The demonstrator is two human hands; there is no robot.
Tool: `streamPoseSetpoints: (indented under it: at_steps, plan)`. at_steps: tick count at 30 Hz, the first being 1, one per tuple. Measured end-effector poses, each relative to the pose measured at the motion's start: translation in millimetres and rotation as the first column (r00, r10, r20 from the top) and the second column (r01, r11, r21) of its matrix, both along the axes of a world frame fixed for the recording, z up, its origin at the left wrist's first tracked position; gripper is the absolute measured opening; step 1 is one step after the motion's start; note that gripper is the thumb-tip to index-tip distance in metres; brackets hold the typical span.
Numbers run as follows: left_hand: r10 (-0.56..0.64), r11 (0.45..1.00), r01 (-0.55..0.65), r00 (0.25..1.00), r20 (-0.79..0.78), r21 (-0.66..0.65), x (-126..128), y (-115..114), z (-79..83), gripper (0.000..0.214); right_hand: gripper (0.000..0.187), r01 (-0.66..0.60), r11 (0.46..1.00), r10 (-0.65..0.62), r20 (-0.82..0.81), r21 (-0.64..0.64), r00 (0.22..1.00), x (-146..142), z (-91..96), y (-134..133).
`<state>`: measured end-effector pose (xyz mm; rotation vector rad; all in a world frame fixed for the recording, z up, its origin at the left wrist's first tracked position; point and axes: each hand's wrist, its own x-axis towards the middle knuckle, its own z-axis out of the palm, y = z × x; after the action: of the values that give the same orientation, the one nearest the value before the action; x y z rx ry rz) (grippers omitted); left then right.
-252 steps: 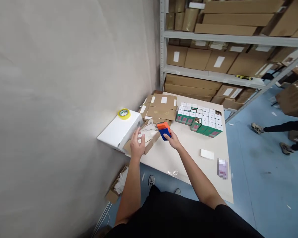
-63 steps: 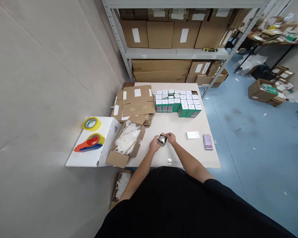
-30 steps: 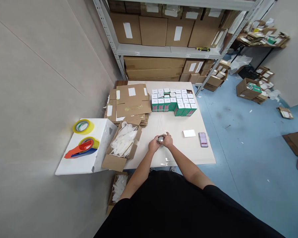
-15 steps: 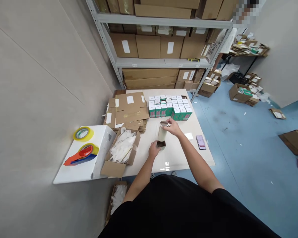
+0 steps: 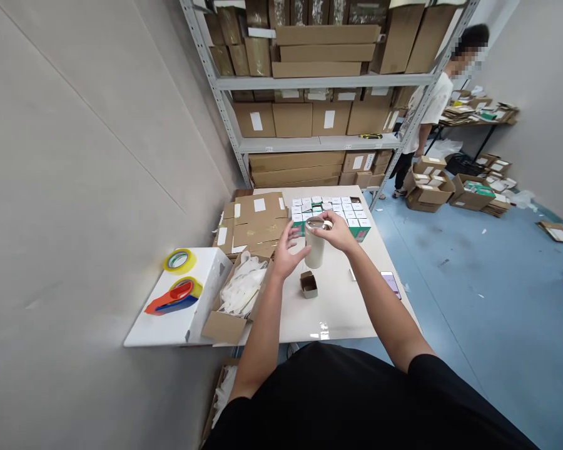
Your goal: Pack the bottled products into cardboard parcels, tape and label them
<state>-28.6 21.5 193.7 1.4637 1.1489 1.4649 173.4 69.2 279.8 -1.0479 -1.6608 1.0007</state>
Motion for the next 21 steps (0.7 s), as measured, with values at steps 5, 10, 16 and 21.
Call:
streamPoseSetpoints:
  at_steps: [5, 10, 16, 21]
  plan:
    - [-0.053, 0.996, 0.052, 0.999, 0.014, 0.067, 23.3, 4.9, 56.2, 0.124, 0.046, -0.015, 1.000, 0.015, -0.025, -0.002, 1.000, -5.8, 11.1, -4.9]
    - [-0.014, 0.998, 0.008, 0.995, 0.100, 0.060, 21.8, 10.1, 67.8, 0.128, 0.075, -0.195, 0.980, 0.187, -0.156, -0.038, 0.970, 11.2, -1.2, -11.0]
    - [-0.102, 0.995, 0.092, 0.962, 0.254, 0.048, 13.0, 18.8, 80.7, 0.131, 0.115, -0.409, 0.896, 0.357, -0.269, -0.172, 0.895, 12.7, -45.0, -29.2]
    - [-0.129, 0.992, 0.127, 0.962, 0.239, 0.023, 20.1, 29.5, 80.7, 0.126, 0.132, -0.174, 0.979, 0.138, -0.280, -0.107, 0.950, -2.9, -58.5, -38.4]
